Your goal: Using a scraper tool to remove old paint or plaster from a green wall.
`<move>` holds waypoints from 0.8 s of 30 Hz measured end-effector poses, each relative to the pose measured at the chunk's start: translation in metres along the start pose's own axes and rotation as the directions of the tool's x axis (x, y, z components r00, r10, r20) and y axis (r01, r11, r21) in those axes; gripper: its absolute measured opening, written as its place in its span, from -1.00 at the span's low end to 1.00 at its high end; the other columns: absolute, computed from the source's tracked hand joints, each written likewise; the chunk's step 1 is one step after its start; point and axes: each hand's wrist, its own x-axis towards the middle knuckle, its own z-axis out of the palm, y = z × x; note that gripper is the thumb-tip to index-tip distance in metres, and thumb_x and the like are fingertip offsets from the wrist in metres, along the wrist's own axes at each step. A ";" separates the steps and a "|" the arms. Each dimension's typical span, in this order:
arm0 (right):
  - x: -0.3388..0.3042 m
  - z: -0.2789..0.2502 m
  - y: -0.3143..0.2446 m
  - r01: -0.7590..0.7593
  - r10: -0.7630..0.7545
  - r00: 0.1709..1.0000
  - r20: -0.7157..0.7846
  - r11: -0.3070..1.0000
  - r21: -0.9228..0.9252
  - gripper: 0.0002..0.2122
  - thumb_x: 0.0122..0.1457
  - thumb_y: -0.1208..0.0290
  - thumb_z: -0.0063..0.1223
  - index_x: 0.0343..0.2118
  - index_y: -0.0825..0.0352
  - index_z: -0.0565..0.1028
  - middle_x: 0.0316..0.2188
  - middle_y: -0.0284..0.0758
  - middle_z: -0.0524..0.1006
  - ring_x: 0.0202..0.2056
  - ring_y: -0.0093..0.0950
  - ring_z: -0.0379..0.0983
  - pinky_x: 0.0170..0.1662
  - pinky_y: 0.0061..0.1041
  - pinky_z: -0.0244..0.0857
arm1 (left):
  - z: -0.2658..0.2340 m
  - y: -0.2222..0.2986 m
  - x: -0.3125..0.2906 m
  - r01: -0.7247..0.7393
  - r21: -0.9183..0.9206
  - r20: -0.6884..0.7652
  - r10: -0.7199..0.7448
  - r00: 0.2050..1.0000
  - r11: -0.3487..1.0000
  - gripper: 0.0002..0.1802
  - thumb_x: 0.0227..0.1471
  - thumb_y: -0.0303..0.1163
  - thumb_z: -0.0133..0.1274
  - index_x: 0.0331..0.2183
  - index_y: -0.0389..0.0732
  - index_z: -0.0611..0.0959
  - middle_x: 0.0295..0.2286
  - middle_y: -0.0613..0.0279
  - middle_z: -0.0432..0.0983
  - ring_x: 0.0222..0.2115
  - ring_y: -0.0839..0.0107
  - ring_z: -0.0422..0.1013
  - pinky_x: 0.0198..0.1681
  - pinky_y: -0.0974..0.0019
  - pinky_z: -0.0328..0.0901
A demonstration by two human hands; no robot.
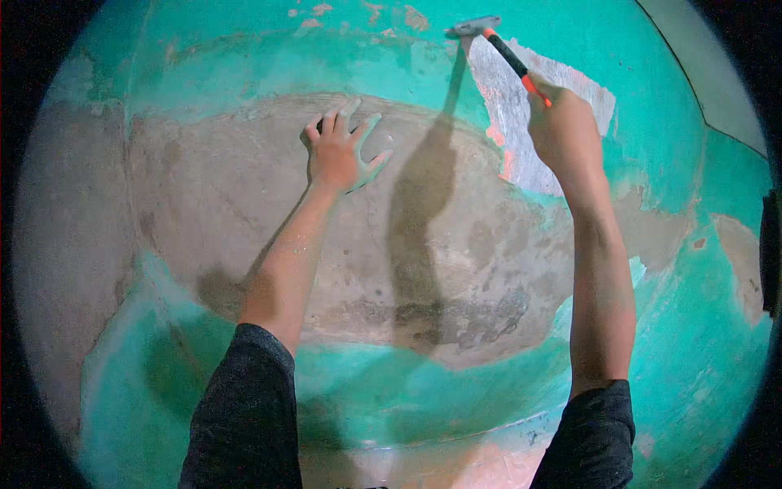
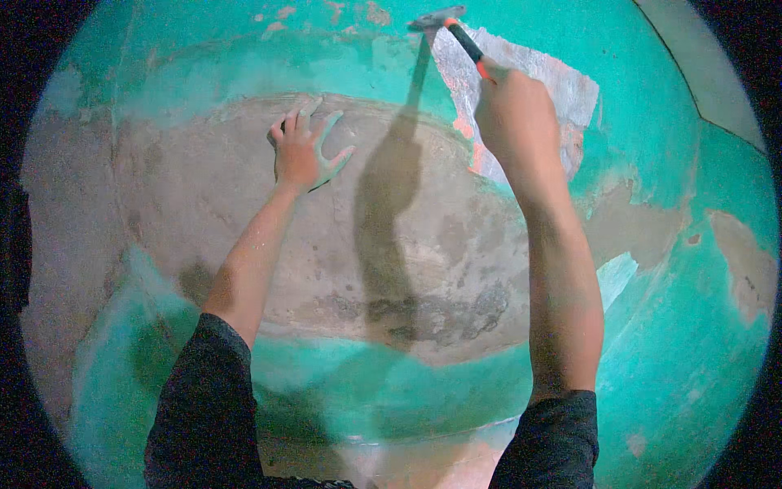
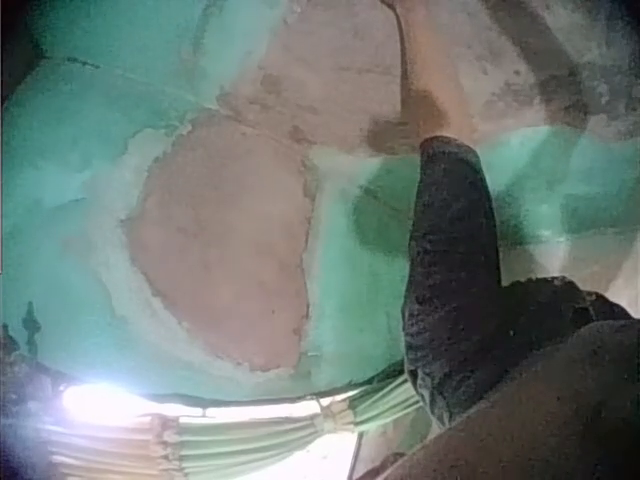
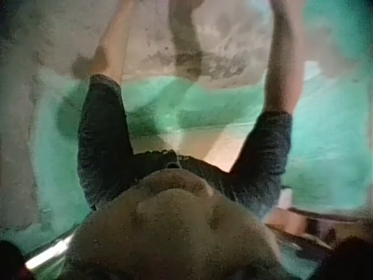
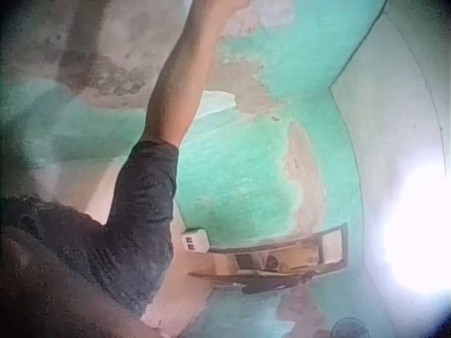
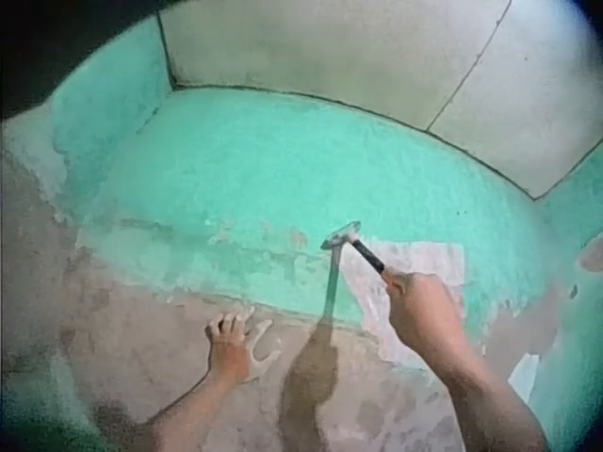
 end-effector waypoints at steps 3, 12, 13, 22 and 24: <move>0.006 -0.013 -0.008 -0.006 0.008 0.999 0.036 0.999 -0.052 -0.64 0.30 0.35 -0.05 0.11 0.16 0.61 -0.27 0.10 0.63 -0.19 0.07 0.60 -0.10 -0.07 0.46 | 0.001 0.002 0.002 0.005 -0.006 0.003 -0.005 1.000 1.000 -0.23 0.00 0.22 0.26 0.20 0.18 0.55 0.23 0.18 0.29 0.23 0.11 0.16 0.23 -0.15 -0.03; -0.004 -0.014 -0.022 -0.062 0.063 0.997 0.035 0.997 -0.044 -0.65 0.27 0.37 -0.02 0.08 0.19 0.62 -0.29 0.12 0.63 -0.18 0.06 0.61 -0.09 -0.06 0.46 | 0.000 -0.003 0.001 -0.015 -0.046 -0.057 0.013 0.998 0.999 -0.24 -0.03 0.19 0.30 0.19 0.20 0.56 0.23 0.19 0.30 0.20 0.12 0.19 0.23 -0.14 -0.03; -0.004 -0.014 -0.019 -0.066 0.068 0.997 0.043 0.997 -0.048 -0.66 0.27 0.38 -0.01 0.08 0.20 0.62 -0.28 0.11 0.63 -0.17 0.06 0.61 -0.07 -0.06 0.46 | 0.000 -0.002 0.003 -0.014 -0.044 -0.059 0.012 0.998 0.999 -0.24 -0.03 0.19 0.30 0.19 0.20 0.56 0.23 0.19 0.30 0.20 0.12 0.19 0.23 -0.14 -0.03; -0.003 -0.006 -0.014 -0.034 0.035 0.999 0.027 0.999 -0.038 -0.66 0.27 0.37 -0.02 0.06 0.20 0.63 -0.27 0.12 0.63 -0.18 0.08 0.60 -0.08 -0.06 0.47 | 0.001 -0.002 -0.001 0.009 -0.032 0.016 -0.009 1.000 0.999 -0.22 0.00 0.21 0.26 0.22 0.21 0.53 0.26 0.19 0.28 0.24 0.08 0.16 0.22 -0.15 -0.01; 0.000 -0.007 -0.016 -0.022 0.024 0.999 0.029 0.999 -0.042 -0.68 0.28 0.36 -0.03 0.03 0.22 0.64 -0.27 0.12 0.63 -0.18 0.09 0.59 -0.08 -0.04 0.46 | 0.001 -0.002 -0.001 0.005 -0.036 -0.005 -0.005 1.000 0.999 -0.22 0.01 0.21 0.26 0.23 0.20 0.53 0.27 0.18 0.27 0.25 0.06 0.15 0.22 -0.15 -0.01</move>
